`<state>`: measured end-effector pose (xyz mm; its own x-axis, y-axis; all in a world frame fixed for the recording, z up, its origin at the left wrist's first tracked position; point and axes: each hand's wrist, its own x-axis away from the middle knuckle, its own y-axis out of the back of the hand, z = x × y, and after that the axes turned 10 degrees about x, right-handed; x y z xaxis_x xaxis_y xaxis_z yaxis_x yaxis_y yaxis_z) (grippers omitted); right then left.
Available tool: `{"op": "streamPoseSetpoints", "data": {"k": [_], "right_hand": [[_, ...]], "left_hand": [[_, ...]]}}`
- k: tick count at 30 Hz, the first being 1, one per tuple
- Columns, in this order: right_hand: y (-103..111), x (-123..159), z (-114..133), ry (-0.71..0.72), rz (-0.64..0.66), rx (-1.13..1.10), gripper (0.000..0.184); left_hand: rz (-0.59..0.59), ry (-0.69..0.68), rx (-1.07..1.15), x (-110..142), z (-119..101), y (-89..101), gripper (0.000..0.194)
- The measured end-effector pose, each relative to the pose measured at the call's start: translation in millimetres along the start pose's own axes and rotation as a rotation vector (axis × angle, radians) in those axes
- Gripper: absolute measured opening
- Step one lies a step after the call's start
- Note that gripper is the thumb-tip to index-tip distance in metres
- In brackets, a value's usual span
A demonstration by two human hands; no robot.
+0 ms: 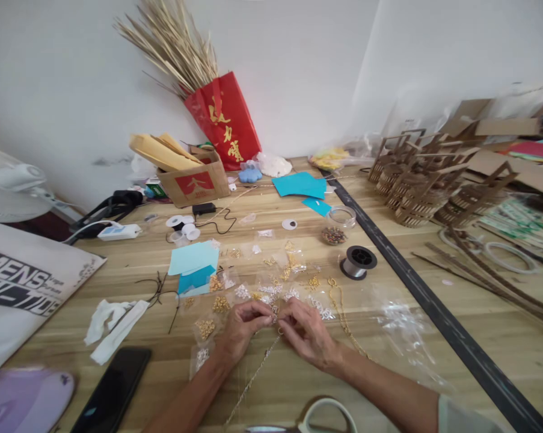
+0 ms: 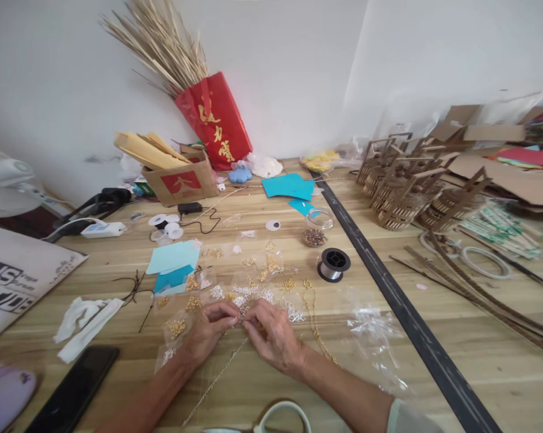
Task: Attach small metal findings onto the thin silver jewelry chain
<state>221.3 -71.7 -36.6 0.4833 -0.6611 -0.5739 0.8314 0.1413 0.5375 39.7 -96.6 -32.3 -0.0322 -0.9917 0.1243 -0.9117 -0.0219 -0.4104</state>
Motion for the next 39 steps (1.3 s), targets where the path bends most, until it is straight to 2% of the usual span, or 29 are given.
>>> {"op": "streamPoseSetpoints", "data": {"k": [24, 39], "right_hand": [[0.2, 0.3, -0.2, 0.006, 0.030, 0.013, 0.007], [-0.3, 0.3, -1.5, 0.012, 0.032, 0.005, 0.007]], "left_hand": [[0.023, -0.007, -0.064, 2.0, -1.3, -0.8, 0.008], [-0.007, 0.016, -0.098, 1.7, -2.8, -1.9, 0.011]]}}
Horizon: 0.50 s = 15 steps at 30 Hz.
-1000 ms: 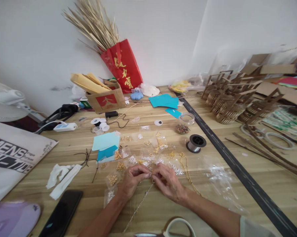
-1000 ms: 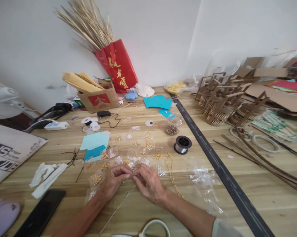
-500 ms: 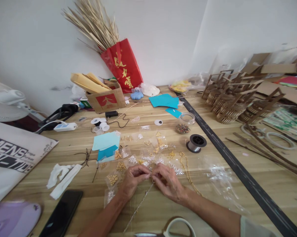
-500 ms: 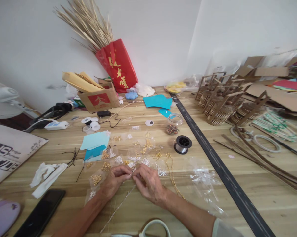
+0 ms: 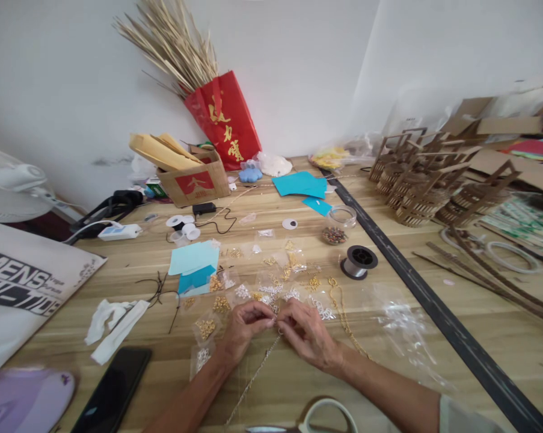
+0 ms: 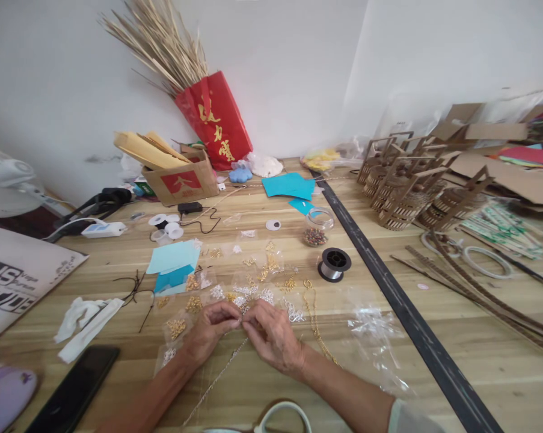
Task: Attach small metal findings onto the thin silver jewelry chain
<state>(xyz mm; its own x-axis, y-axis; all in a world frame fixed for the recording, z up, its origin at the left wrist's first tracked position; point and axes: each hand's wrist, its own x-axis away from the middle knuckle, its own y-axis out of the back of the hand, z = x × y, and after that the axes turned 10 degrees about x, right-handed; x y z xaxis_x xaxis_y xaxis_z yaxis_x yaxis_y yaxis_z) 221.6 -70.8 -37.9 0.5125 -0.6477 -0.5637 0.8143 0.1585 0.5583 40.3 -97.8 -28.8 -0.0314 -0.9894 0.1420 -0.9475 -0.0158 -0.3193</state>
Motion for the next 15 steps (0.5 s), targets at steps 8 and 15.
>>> {"op": "streamPoseSetpoints", "data": {"k": [8, 15], "right_hand": [[0.6, -0.8, 1.3, -0.002, -0.009, -0.001, 0.007], [2.3, -2.7, 2.7, 0.012, -0.016, -0.019, 0.008]], "left_hand": [[-0.001, 0.004, 0.016, 0.9, -0.2, -0.7, 0.012], [-0.020, 0.006, 0.052, 0.5, 2.7, 0.7, 0.013]]}}
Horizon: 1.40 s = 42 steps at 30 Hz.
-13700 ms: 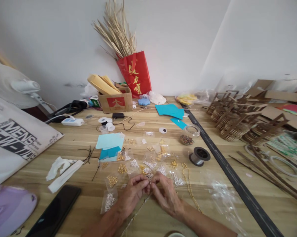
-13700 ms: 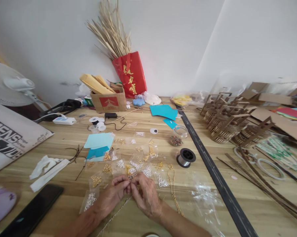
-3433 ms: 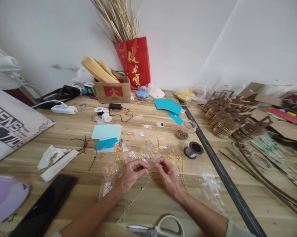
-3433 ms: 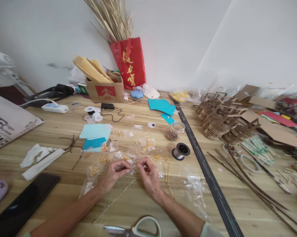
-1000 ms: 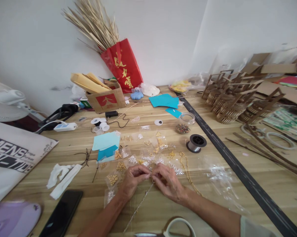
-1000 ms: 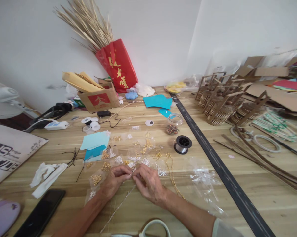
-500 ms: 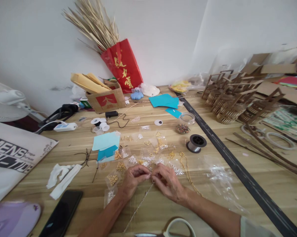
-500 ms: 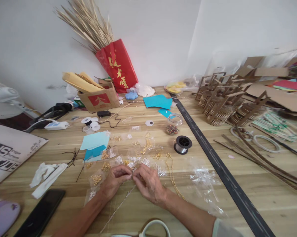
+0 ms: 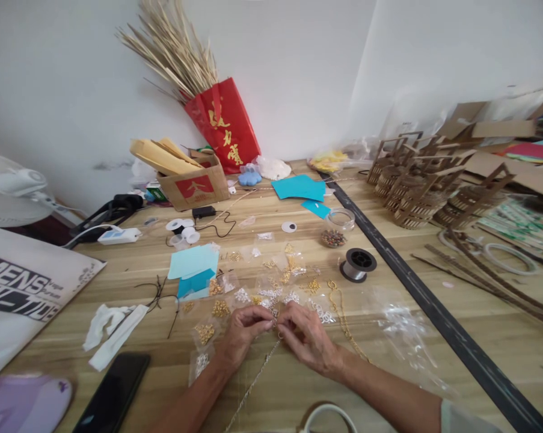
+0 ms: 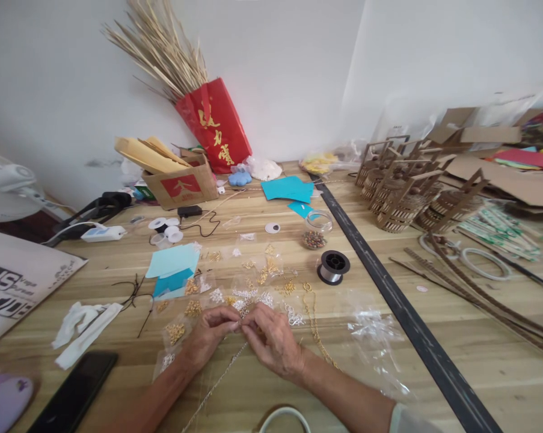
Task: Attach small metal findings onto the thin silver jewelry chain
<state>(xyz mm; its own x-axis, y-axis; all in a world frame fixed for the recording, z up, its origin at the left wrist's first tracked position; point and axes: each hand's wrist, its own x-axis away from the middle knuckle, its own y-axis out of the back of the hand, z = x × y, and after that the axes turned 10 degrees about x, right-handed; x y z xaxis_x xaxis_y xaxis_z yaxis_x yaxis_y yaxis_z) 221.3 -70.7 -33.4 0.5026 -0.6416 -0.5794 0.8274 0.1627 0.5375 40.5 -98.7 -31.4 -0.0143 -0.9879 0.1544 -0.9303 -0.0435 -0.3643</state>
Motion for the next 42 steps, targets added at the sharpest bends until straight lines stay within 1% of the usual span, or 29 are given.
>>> {"op": "streamPoseSetpoints", "data": {"k": [5, 12, 19, 29, 36, 42], "right_hand": [[-0.1, -0.2, 0.2, -0.002, -0.004, 0.003, 0.008], [0.0, 0.9, -1.3, -0.013, 0.014, 0.001, 0.009], [-1.9, 2.0, -2.5, -0.002, -0.010, 0.003, 0.008], [-1.9, 1.9, -2.1, -0.011, -0.002, 0.007, 0.008], [-2.5, 1.6, -3.3, 0.016, -0.011, 0.027, 0.007], [-1.9, 1.0, -2.1, 0.006, -0.005, 0.015, 0.007]], "left_hand": [[0.030, -0.044, 0.003, -1.8, 1.7, 1.3, 0.011], [0.029, -0.025, 0.022, -1.8, 1.0, 1.3, 0.014], [0.021, 0.002, 0.024, -2.6, 1.8, 1.6, 0.014], [0.027, -0.035, 0.023, -2.6, 2.3, 2.1, 0.012], [0.034, -0.046, -0.016, -2.6, 2.2, 2.1, 0.013], [0.045, -0.058, -0.037, -2.5, 1.9, 1.8, 0.012]]}}
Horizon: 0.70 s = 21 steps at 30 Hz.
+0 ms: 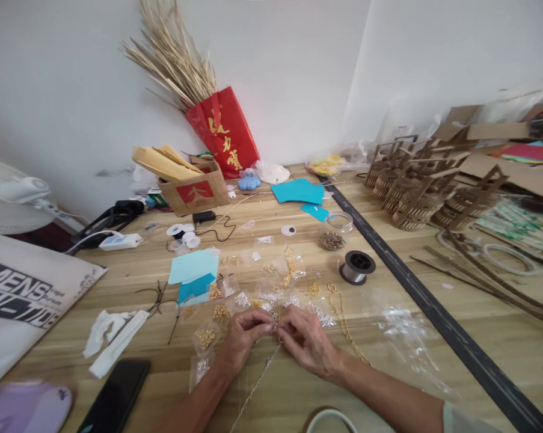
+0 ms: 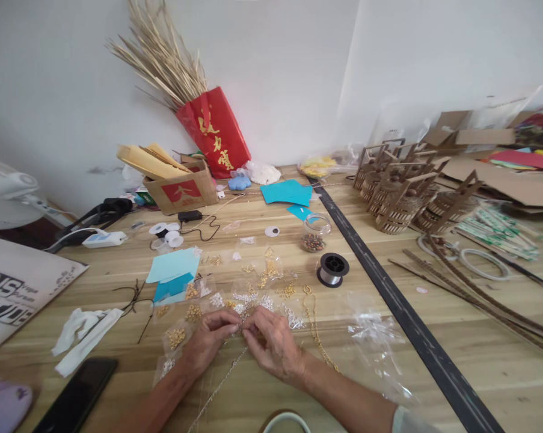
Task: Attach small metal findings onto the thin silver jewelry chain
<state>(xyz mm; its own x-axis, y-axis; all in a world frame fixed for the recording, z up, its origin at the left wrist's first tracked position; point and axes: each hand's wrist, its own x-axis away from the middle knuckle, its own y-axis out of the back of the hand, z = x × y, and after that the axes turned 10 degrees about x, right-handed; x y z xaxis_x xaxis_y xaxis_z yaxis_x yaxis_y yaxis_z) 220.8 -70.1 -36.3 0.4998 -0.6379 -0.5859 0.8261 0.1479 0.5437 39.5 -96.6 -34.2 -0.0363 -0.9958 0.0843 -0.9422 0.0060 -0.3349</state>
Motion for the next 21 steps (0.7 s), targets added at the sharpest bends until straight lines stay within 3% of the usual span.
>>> {"op": "streamPoseSetpoints", "data": {"k": [21], "right_hand": [[1.4, -1.4, 3.3, -0.023, 0.013, 0.005, 0.008]], "left_hand": [[-0.006, -0.009, 0.016, 0.8, 1.3, 0.6, 0.009]]}}
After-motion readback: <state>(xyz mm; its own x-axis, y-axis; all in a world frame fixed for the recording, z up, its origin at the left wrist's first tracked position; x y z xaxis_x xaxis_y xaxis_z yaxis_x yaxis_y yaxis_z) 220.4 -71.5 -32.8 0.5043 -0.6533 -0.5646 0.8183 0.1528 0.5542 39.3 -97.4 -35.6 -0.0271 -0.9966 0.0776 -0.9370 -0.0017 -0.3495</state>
